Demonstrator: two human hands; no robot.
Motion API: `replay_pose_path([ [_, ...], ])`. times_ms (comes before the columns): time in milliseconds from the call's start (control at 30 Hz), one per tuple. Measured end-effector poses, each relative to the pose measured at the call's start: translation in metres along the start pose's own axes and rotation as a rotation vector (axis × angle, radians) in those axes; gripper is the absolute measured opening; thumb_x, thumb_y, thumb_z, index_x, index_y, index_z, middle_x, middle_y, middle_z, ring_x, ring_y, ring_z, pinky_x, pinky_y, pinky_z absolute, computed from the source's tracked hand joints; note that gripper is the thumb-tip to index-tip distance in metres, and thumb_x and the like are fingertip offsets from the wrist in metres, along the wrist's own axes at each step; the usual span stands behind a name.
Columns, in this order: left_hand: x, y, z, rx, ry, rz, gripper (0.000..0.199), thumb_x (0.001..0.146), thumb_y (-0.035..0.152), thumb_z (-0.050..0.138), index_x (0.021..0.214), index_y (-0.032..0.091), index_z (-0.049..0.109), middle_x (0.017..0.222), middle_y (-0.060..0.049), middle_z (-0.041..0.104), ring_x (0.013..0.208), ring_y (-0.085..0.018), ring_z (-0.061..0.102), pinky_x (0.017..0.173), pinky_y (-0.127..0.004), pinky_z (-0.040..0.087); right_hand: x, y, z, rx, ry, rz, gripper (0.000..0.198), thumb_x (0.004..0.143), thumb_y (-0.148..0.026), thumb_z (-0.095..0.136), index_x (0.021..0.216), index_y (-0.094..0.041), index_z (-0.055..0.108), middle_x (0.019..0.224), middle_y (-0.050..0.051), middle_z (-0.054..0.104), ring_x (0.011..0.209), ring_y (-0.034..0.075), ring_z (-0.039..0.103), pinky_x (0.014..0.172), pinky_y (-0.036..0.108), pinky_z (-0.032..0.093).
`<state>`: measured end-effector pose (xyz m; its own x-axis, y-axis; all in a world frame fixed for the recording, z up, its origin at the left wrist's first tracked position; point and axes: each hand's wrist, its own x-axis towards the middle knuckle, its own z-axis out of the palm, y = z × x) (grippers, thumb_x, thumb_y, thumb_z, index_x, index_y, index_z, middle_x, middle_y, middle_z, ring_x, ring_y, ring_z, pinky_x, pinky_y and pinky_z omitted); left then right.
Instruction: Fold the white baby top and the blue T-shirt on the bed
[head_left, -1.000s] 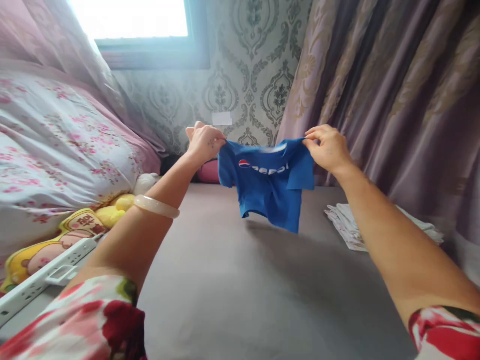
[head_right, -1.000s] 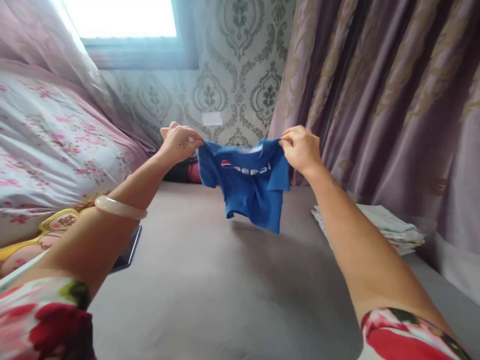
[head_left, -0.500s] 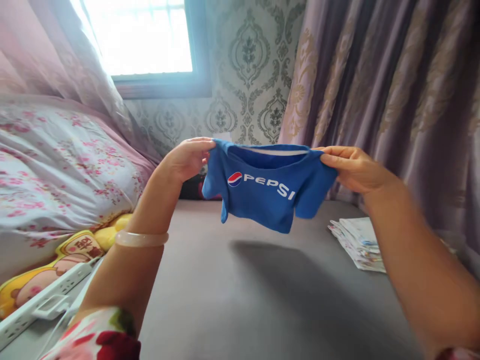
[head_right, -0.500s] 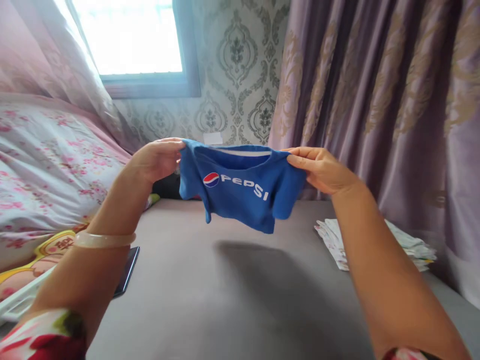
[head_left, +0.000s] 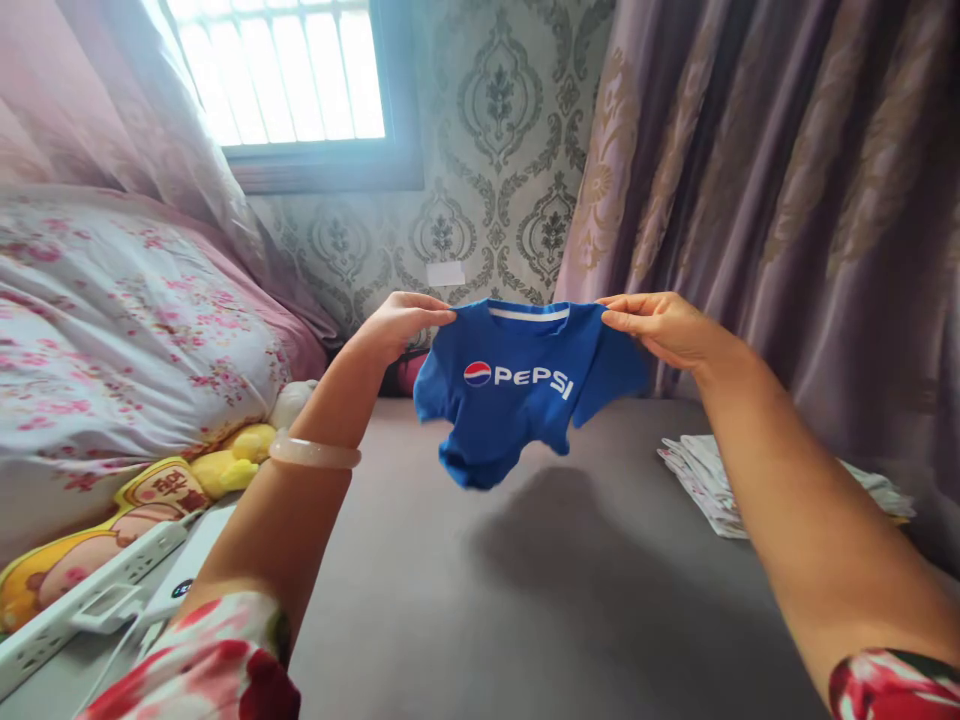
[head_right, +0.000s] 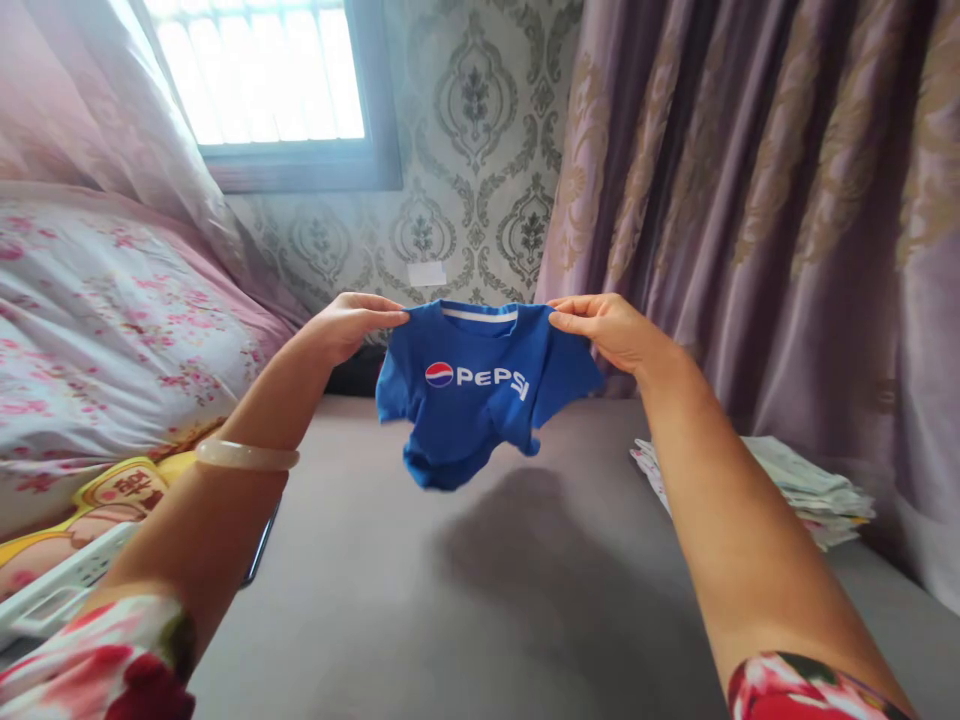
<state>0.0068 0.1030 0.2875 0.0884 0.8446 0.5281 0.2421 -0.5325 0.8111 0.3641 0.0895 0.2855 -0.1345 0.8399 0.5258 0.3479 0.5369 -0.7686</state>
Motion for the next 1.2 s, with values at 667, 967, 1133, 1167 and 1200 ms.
replay_pose_path([
  [667, 0.0, 0.002, 0.002, -0.111, 0.169, 0.019, 0.029, 0.053, 0.033, 0.084, 0.074, 0.017, 0.073, 0.067, -0.003, 0.068, 0.072, -0.02, 0.064, 0.068, -0.031, 0.053, 0.005, 0.005, -0.003, 0.13, 0.021, 0.016, 0.032, 0.059, -0.052, 0.085, 0.076, -0.027, 0.074, 0.084, 0.002, 0.075, 0.087, 0.023, 0.068, 0.084, 0.039, 0.054],
  [967, 0.007, -0.005, 0.009, 0.091, 0.186, 0.139, 0.021, 0.064, 0.034, 0.075, 0.076, 0.018, 0.073, 0.072, -0.003, 0.068, 0.076, -0.02, 0.063, 0.074, -0.034, 0.05, 0.013, 0.006, 0.006, 0.116, 0.177, -0.058, 0.023, 0.063, -0.043, 0.083, 0.073, -0.025, 0.074, 0.087, 0.002, 0.075, 0.094, 0.021, 0.067, 0.085, 0.036, 0.054],
  [1133, 0.009, -0.01, 0.01, 0.46, 0.32, 0.171, 0.011, 0.07, 0.03, 0.07, 0.076, 0.021, 0.073, 0.082, -0.004, 0.07, 0.092, -0.024, 0.06, 0.092, -0.044, 0.043, 0.017, 0.012, 0.01, 0.096, 0.239, -0.011, 0.021, 0.064, -0.042, 0.083, 0.074, -0.026, 0.074, 0.077, 0.002, 0.075, 0.08, 0.022, 0.069, 0.073, 0.037, 0.057],
  [1167, 0.009, -0.011, 0.011, 0.514, 0.345, 0.2, 0.011, 0.071, 0.031, 0.069, 0.077, 0.022, 0.073, 0.086, -0.004, 0.07, 0.096, -0.025, 0.059, 0.095, -0.046, 0.04, 0.017, 0.013, 0.011, 0.105, 0.25, 0.003, 0.022, 0.063, -0.043, 0.083, 0.074, -0.026, 0.074, 0.075, 0.002, 0.074, 0.077, 0.023, 0.069, 0.069, 0.037, 0.057],
  [1200, 0.01, -0.012, 0.011, 0.552, 0.334, 0.222, 0.011, 0.072, 0.031, 0.069, 0.078, 0.023, 0.073, 0.089, -0.005, 0.07, 0.098, -0.026, 0.058, 0.097, -0.047, 0.038, 0.017, 0.013, 0.011, 0.105, 0.247, 0.023, 0.022, 0.063, -0.043, 0.083, 0.074, -0.025, 0.074, 0.073, 0.002, 0.074, 0.074, 0.023, 0.069, 0.067, 0.037, 0.057],
])
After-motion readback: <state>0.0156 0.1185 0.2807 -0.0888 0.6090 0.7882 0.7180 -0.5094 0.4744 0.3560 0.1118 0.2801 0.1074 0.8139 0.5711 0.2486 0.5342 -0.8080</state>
